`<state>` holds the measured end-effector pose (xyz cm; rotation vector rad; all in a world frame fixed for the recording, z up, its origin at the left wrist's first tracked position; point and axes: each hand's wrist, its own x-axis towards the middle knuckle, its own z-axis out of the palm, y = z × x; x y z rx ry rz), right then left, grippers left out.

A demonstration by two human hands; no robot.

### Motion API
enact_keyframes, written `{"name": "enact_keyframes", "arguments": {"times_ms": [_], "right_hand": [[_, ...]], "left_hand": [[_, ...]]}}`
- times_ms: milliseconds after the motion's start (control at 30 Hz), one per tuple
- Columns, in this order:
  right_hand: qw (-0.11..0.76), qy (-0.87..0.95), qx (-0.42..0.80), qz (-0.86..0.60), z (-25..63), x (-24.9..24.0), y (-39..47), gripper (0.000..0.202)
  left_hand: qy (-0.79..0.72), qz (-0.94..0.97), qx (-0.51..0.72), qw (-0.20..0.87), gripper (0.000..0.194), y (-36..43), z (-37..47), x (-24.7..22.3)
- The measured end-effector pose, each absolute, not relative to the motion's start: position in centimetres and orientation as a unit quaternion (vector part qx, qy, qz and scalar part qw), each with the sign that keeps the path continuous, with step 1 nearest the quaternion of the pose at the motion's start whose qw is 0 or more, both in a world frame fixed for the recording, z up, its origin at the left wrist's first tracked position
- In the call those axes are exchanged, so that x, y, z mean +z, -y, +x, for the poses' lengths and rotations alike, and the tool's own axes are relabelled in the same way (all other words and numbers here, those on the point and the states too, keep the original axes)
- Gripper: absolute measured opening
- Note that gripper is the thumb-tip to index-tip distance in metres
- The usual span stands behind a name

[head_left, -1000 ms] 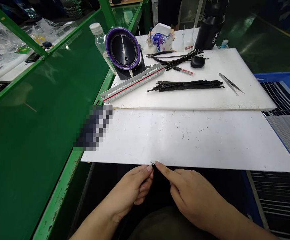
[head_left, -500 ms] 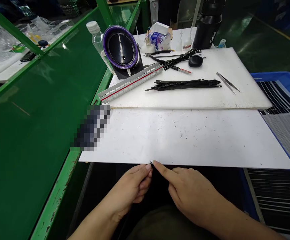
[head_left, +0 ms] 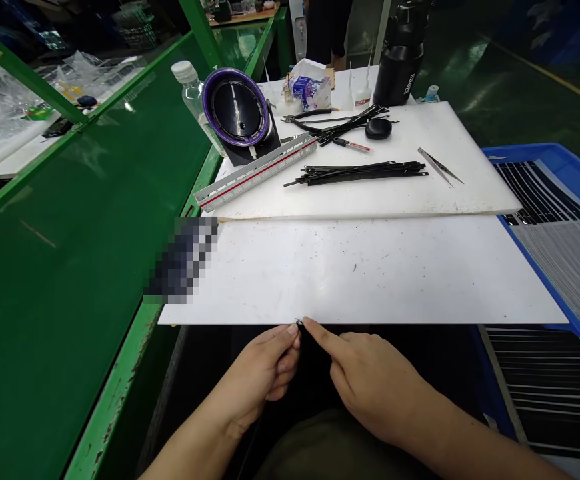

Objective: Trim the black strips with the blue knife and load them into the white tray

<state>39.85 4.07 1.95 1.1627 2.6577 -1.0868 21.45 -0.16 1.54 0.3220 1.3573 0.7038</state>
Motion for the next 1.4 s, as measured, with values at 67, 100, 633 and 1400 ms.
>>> {"name": "enact_keyframes", "arguments": {"times_ms": [67, 100, 633, 1400], "right_hand": [[0.018, -0.85, -0.37, 0.375, 39.9, 2.1, -4.1, 0.064], [0.018, -0.847, -0.375, 0.375, 39.9, 2.1, -4.1, 0.064], [0.053, -0.873, -0.313, 0.371, 39.3, 2.0, -3.9, 0.066], [0.04, -0.855, -0.362, 0.37, 39.7, 2.6, -4.4, 0.065]], "left_hand": [[-0.61, 0.145, 0.318, 0.711, 0.032, 0.2, 21.4, 1.5], [-0.61, 0.144, 0.318, 0.711, 0.032, 0.2, 21.4, 1.5], [-0.609, 0.133, 0.331, 0.708, 0.032, 0.4, 21.5, 1.1], [-0.598, 0.161, 0.295, 0.727, 0.033, 0.0, 20.4, 1.0]]}}
